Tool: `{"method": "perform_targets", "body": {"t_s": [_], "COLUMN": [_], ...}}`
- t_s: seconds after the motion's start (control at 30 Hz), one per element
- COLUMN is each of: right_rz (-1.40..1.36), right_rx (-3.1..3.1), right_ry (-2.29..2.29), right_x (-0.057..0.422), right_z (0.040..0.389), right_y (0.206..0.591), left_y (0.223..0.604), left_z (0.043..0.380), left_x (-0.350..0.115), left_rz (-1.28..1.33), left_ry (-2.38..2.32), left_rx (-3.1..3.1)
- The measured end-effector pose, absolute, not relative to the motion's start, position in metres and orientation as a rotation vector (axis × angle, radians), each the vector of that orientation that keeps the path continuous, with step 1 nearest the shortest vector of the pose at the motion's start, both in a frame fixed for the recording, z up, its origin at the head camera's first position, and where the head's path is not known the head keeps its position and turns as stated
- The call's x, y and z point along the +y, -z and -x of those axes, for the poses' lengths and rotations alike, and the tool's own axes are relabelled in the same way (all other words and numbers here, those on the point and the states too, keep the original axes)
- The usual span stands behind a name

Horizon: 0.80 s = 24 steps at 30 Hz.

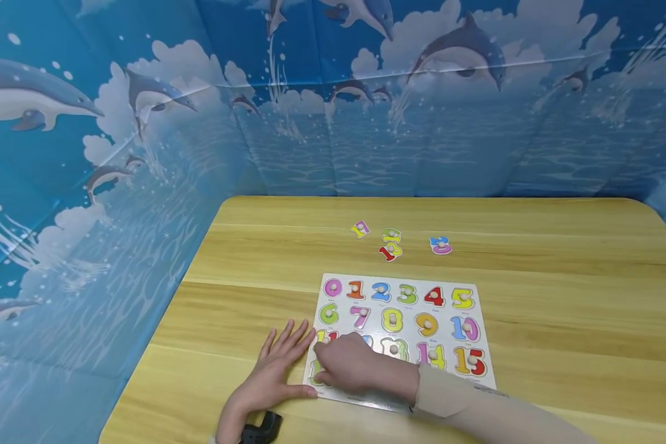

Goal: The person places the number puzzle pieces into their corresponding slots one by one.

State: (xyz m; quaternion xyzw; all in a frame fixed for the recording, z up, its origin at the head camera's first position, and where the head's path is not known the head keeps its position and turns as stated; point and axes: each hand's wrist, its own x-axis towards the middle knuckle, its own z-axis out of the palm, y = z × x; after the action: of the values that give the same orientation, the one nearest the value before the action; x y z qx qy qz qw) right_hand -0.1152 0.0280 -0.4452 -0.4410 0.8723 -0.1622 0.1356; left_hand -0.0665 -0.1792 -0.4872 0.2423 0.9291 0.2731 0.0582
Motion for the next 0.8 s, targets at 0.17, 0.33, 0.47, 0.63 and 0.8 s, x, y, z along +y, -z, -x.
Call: {"method": "perform_targets", "body": {"t_s": [0.17,0.33,0.47,0.63,0.8], "right_rz": [1.285,1.274,1.282,1.279,1.244], "right_rx": [2.536,2.538,2.528,2.498,2.444], "right_ry": [0.432,0.426,0.432,0.423,0.472], "right_x": [0.024,0.023,0.023,0.023,0.028], "right_z": [0.113,0.112,0.113,0.114,0.123], "right_y": [0.446,0.447,0.447,0.444,0.436], "left_y": [0.486,0.486,0.486,0.485,0.485], "left_z": [0.066,0.065,0.065,0.065,0.065], "left_x": [-0.179,-0.179,-0.179,-0.179,-0.178], "left_rz": [-0.736,-0.728,-0.719,-0.707,-0.703], "left_ry": [-0.823,-0.818,-0.816,-0.816,-0.826], "left_rx": [2.818,2.815,2.809,2.804,2.8]}}
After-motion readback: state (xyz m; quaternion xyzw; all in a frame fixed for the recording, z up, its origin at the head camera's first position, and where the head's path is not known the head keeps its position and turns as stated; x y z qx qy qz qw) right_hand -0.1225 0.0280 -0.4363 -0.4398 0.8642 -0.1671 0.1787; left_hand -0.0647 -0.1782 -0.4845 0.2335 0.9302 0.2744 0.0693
